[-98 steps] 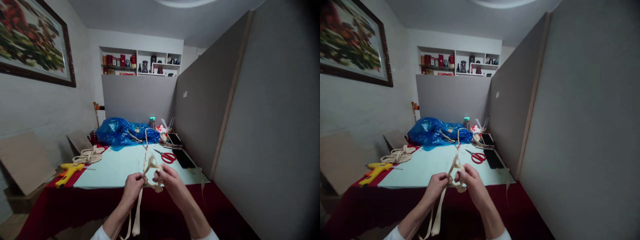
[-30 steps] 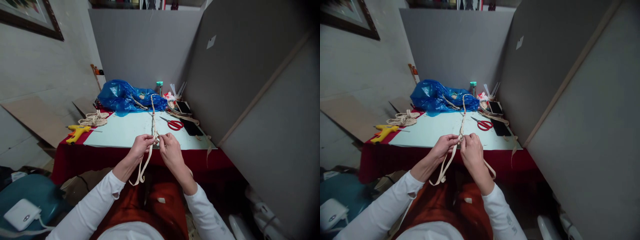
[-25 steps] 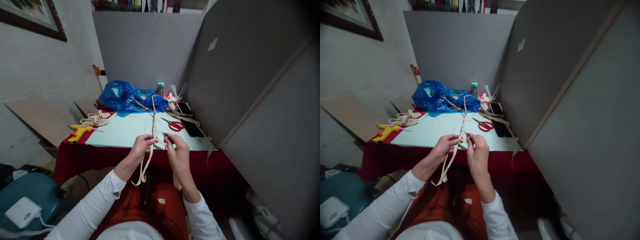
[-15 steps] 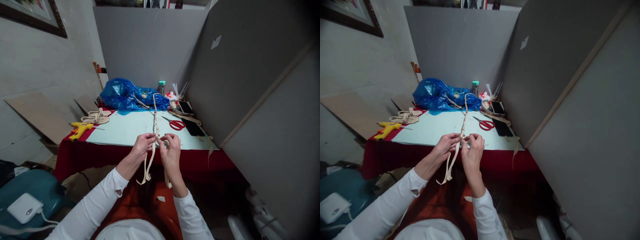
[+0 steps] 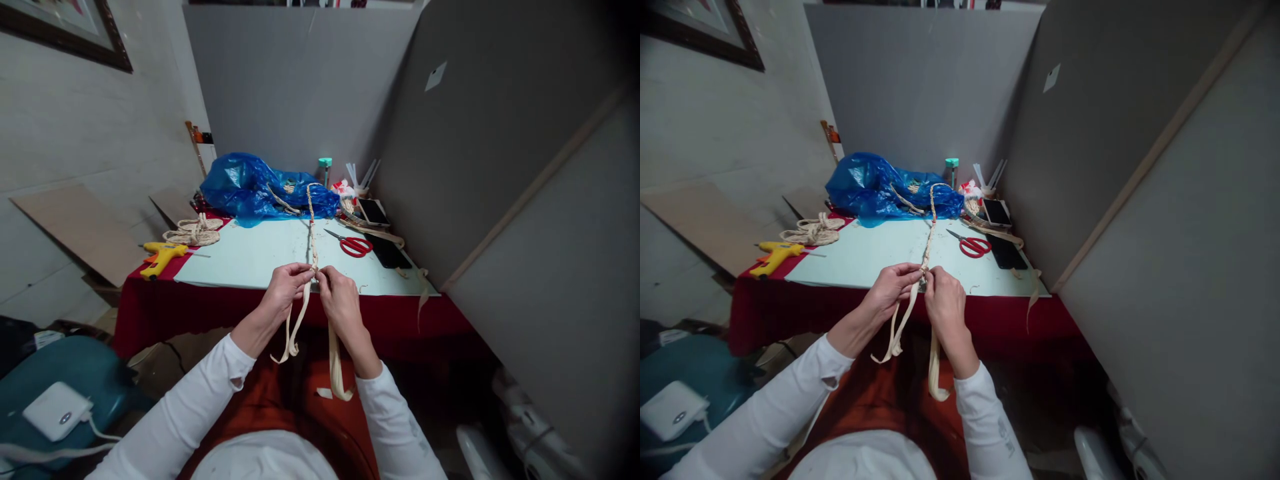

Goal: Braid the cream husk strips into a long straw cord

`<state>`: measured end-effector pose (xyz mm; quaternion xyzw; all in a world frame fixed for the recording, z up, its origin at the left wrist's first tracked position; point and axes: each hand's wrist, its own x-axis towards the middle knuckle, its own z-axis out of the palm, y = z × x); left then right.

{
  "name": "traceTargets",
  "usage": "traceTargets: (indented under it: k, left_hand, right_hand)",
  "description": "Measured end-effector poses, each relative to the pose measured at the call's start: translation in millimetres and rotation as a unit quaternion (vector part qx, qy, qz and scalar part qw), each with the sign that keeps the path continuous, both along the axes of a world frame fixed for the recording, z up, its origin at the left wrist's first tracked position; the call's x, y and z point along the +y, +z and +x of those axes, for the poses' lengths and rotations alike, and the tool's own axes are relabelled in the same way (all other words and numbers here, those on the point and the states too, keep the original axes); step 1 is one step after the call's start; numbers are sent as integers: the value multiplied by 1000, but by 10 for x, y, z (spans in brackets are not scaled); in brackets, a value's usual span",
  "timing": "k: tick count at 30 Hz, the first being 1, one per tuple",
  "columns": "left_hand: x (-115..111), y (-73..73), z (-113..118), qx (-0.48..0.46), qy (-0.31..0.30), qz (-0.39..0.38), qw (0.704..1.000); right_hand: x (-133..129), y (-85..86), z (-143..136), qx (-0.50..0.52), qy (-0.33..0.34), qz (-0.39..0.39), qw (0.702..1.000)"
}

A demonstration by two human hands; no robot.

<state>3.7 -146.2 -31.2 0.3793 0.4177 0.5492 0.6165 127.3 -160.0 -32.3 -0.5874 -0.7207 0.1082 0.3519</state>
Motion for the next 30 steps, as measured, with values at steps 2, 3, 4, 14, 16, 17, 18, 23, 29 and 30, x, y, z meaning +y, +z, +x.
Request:
traceTargets:
  k: [2, 3, 4, 14, 16, 17, 18, 23, 29, 30]
  left_hand:
    - [13, -5, -1, 23, 3, -2, 1000]
    - [23, -8, -1, 35, 6, -4, 999]
    - [34, -8, 0, 46, 10, -6, 999]
    - [41, 71, 9, 93, 0, -26, 995]
    - [48, 42, 1, 95, 0, -27, 995]
    - [53, 24, 1, 96, 1, -27, 995]
    - [59, 7, 3, 97, 2, -26, 995]
    - [59, 9, 90, 102, 20, -17, 994]
    - [22, 67, 254, 92, 41, -29, 995]
    - [19, 53, 265, 85, 45, -31, 995]
  right_hand:
    - [-8, 13, -9, -49, -13, 2, 999]
    - [-15, 21, -13, -71, -17, 5, 997]
    - [-22, 30, -16, -91, -20, 7, 996]
    - [-16, 87, 110, -57, 75, -40, 995]
    - [2, 86, 150, -68, 83, -24, 994]
    - [15, 84, 171, -76, 83, -11, 994]
    - [30, 81, 192, -82, 84, 5, 993]
    - [89, 72, 270, -30, 75, 91, 993]
    - [-101, 62, 123, -88, -32, 173, 980]
    - [-148, 45, 77, -100, -45, 183, 977]
